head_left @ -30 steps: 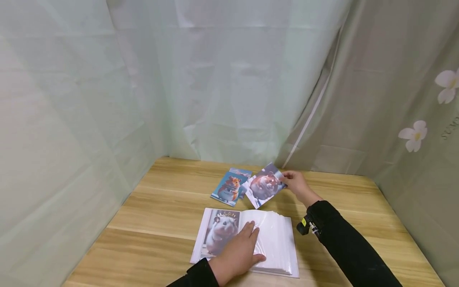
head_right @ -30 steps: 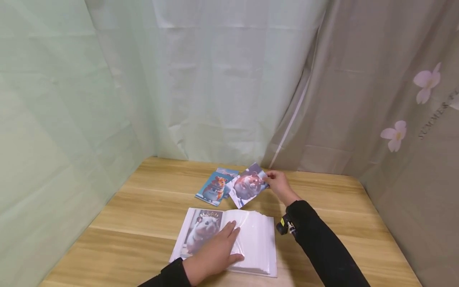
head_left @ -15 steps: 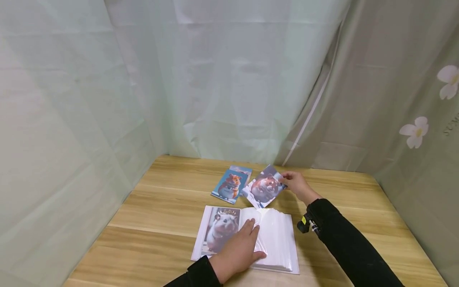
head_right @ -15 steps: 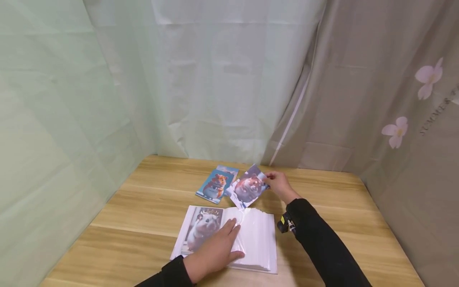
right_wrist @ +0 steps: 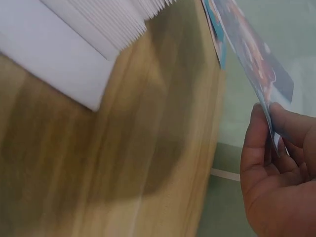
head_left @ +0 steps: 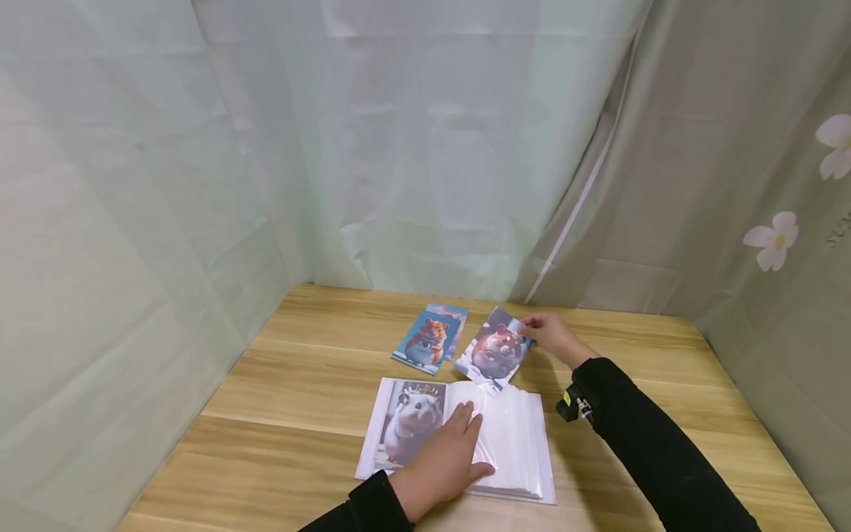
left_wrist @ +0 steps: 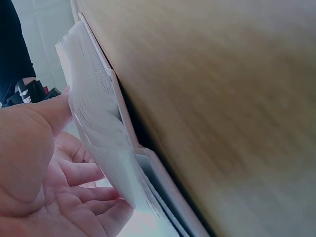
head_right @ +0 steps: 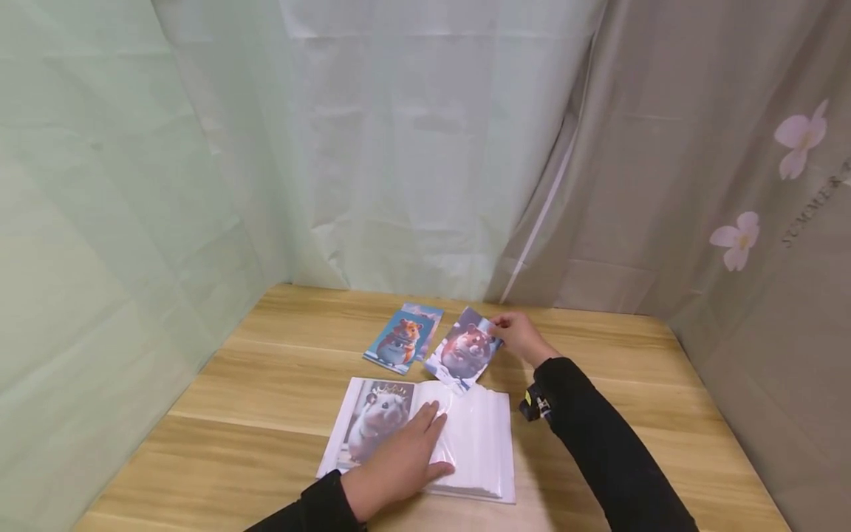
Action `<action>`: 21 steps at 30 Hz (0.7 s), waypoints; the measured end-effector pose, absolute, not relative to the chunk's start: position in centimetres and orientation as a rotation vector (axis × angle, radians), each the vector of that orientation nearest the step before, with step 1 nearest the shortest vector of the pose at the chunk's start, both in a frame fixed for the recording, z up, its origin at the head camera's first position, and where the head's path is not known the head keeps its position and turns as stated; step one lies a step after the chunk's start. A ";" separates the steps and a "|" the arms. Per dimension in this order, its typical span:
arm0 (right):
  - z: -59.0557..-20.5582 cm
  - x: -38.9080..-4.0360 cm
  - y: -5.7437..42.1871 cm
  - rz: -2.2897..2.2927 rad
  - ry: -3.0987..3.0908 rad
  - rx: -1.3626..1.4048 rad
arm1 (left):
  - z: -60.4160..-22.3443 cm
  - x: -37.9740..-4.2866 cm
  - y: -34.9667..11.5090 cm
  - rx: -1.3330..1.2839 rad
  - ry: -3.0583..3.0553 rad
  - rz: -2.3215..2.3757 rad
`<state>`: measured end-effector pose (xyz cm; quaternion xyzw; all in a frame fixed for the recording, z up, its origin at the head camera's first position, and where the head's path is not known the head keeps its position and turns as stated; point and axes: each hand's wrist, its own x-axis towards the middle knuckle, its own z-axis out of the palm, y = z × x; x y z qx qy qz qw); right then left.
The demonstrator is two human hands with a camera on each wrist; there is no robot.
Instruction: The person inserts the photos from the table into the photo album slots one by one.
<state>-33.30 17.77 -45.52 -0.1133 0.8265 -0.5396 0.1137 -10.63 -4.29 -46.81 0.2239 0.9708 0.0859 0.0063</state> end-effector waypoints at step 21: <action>-42.0 -35.2 16.1 -1.299 2.427 -0.514 | -46.7 -10.8 -4.4 0.641 2.976 0.394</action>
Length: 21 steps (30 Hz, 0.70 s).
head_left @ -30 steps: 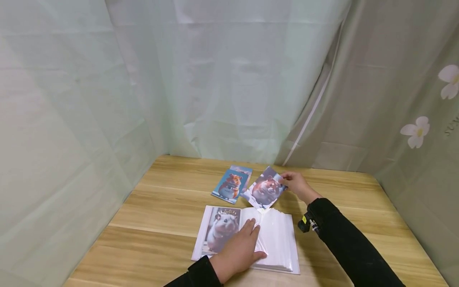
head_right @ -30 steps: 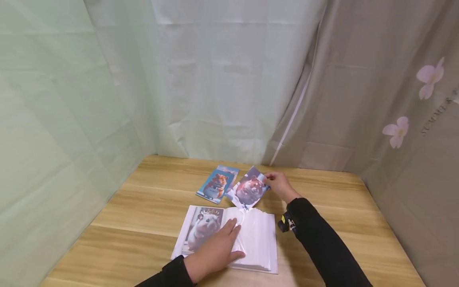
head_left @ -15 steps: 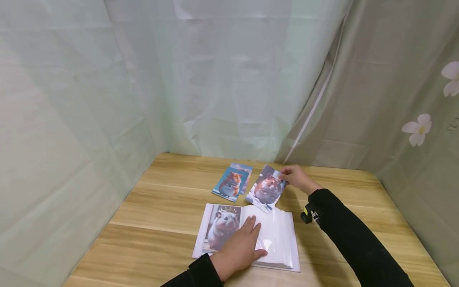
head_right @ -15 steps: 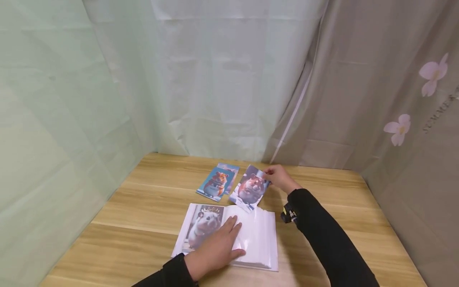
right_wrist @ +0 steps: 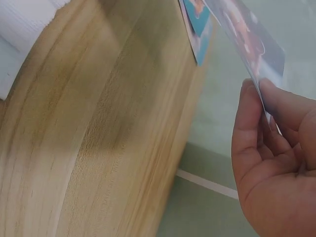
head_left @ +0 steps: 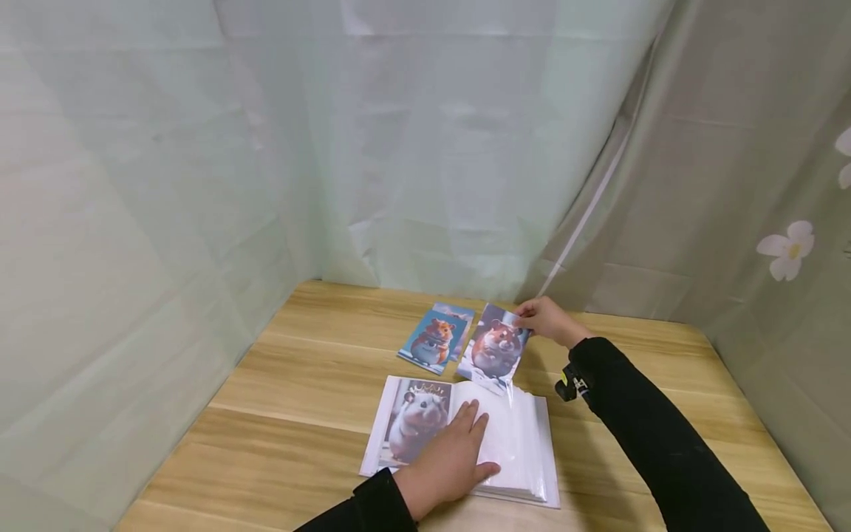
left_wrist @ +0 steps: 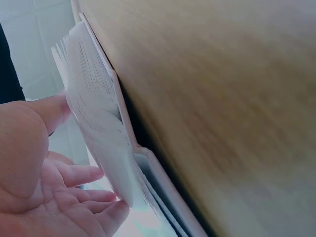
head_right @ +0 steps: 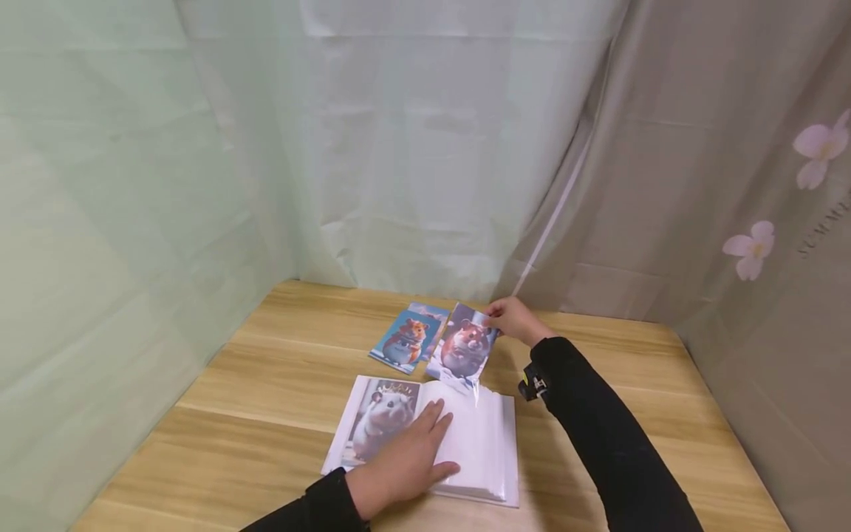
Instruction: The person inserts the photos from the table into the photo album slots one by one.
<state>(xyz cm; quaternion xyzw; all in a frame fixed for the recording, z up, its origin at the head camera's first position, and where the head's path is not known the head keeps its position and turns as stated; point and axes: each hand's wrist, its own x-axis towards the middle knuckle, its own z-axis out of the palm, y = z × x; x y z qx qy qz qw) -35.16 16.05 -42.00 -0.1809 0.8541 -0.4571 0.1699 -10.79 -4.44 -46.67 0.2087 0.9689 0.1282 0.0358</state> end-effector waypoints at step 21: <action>-42.4 -35.4 16.2 -1.255 2.320 -0.538 | -46.8 -10.6 -4.7 0.655 2.997 0.351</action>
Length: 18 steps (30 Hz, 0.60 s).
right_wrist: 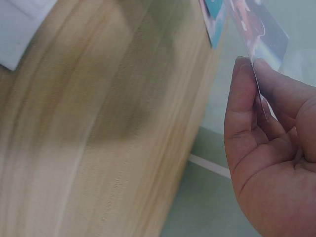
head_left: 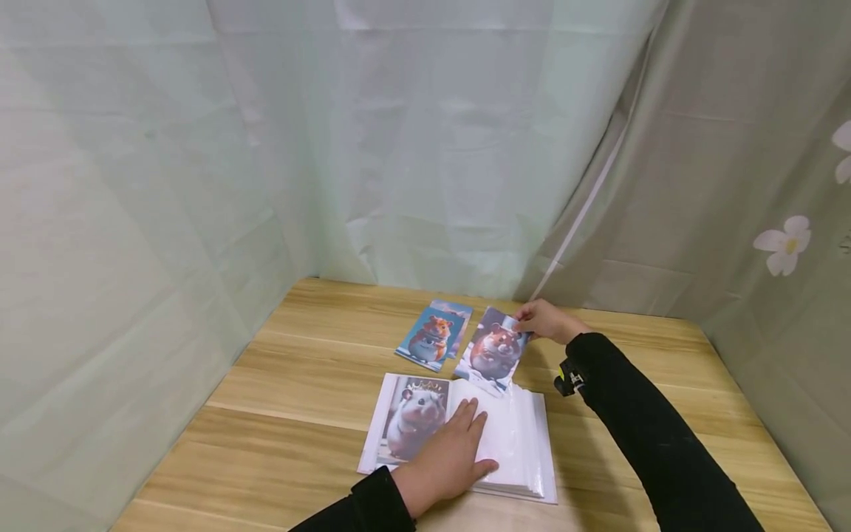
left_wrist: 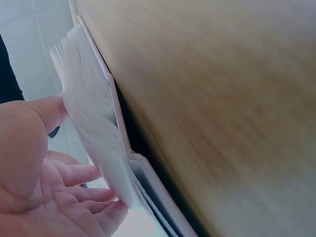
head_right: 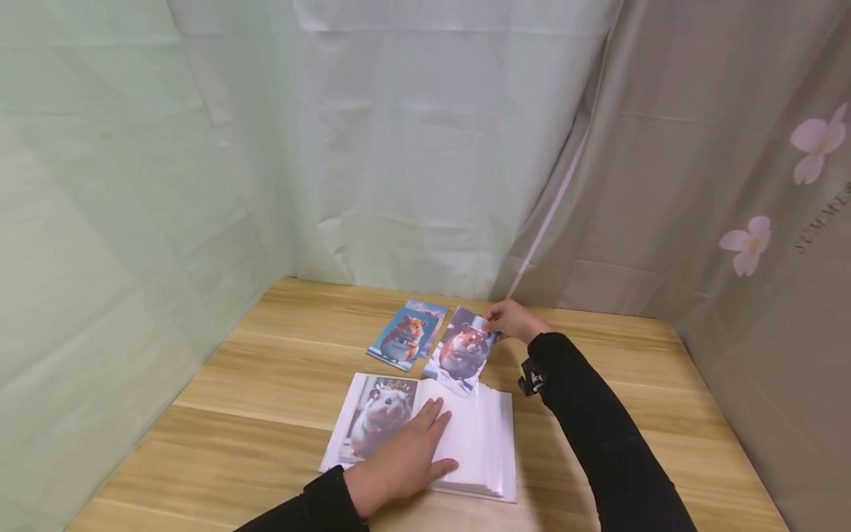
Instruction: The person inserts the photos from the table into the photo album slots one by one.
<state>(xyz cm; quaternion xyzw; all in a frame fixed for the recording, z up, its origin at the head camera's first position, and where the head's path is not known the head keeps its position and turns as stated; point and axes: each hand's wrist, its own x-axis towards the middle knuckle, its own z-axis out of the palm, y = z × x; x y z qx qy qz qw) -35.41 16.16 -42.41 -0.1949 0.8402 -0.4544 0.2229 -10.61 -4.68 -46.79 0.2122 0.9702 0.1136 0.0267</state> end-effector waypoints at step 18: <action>-40.0 -36.3 13.8 -1.005 2.410 -0.656 | -47.0 -10.5 -4.6 0.656 2.979 0.367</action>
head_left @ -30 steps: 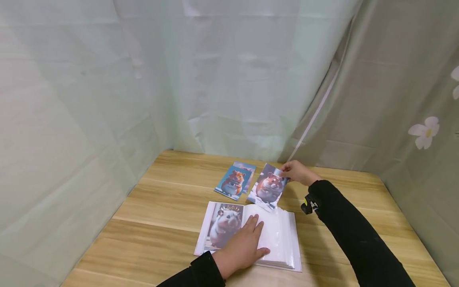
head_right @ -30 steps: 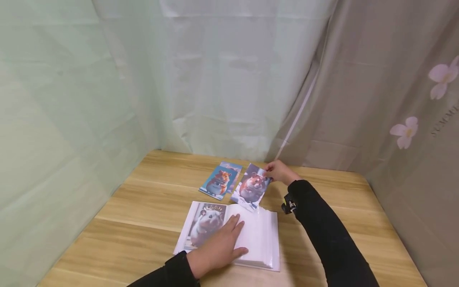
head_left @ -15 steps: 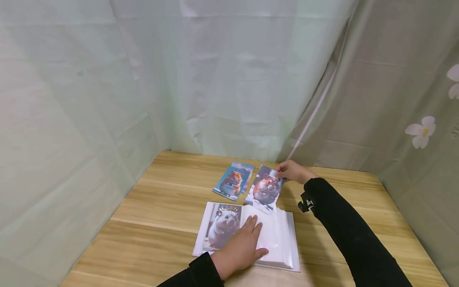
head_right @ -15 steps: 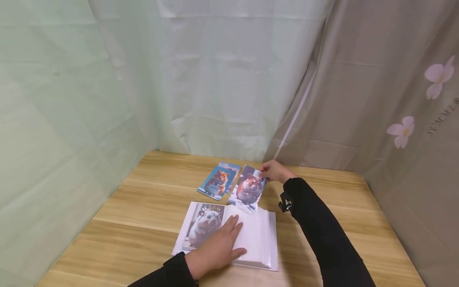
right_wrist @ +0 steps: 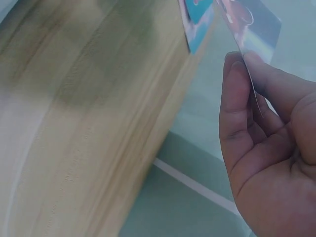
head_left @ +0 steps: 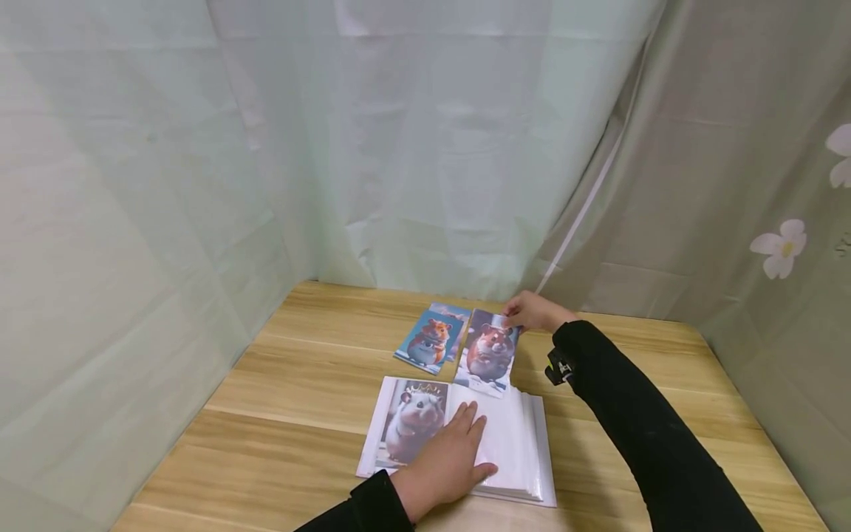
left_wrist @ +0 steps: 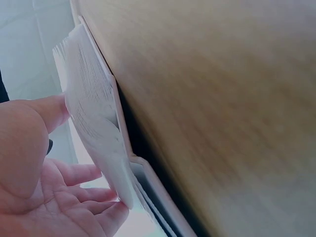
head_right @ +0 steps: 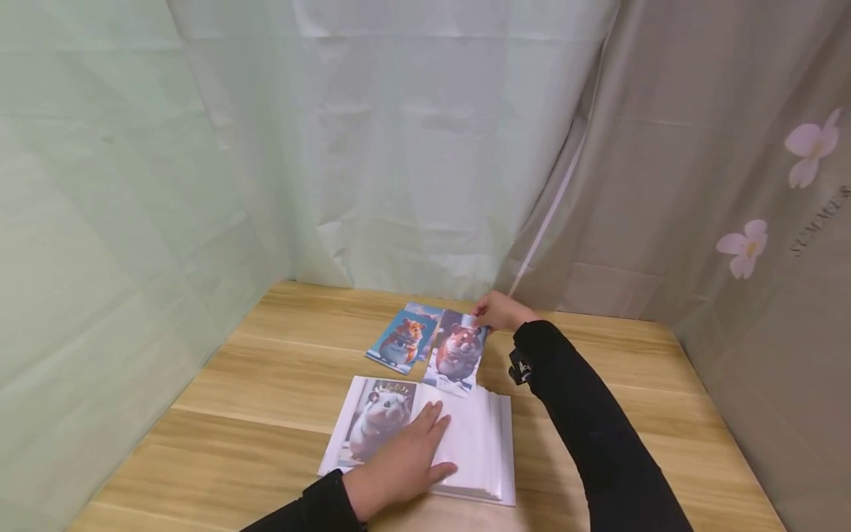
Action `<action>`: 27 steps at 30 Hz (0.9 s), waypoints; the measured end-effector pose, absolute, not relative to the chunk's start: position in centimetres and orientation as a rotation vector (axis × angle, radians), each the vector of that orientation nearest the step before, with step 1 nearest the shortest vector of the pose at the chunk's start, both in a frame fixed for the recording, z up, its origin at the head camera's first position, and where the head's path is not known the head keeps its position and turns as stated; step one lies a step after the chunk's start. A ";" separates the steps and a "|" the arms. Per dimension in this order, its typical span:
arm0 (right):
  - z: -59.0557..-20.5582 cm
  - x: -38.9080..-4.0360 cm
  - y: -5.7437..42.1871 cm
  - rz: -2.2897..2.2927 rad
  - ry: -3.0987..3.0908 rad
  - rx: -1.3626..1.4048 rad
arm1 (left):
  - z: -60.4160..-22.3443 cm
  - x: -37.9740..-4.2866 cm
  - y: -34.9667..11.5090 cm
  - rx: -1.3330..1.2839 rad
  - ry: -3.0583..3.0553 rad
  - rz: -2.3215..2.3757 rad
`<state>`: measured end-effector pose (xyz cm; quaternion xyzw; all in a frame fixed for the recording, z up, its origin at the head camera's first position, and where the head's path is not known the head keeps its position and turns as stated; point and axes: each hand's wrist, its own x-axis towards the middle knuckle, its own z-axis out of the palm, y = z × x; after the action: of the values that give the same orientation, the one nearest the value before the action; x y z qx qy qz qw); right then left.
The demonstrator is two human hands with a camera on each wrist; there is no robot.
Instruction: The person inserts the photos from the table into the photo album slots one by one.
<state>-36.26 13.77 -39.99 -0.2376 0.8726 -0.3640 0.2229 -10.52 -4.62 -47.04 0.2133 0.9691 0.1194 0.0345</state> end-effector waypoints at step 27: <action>-39.3 -35.7 11.5 -0.836 2.401 -0.760 | -47.1 -10.8 -4.9 0.667 2.973 0.361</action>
<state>-35.72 11.47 -39.34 -0.2778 0.8781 -0.3056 0.2418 -10.78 -4.86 -47.11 0.2172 0.9683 0.1177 0.0367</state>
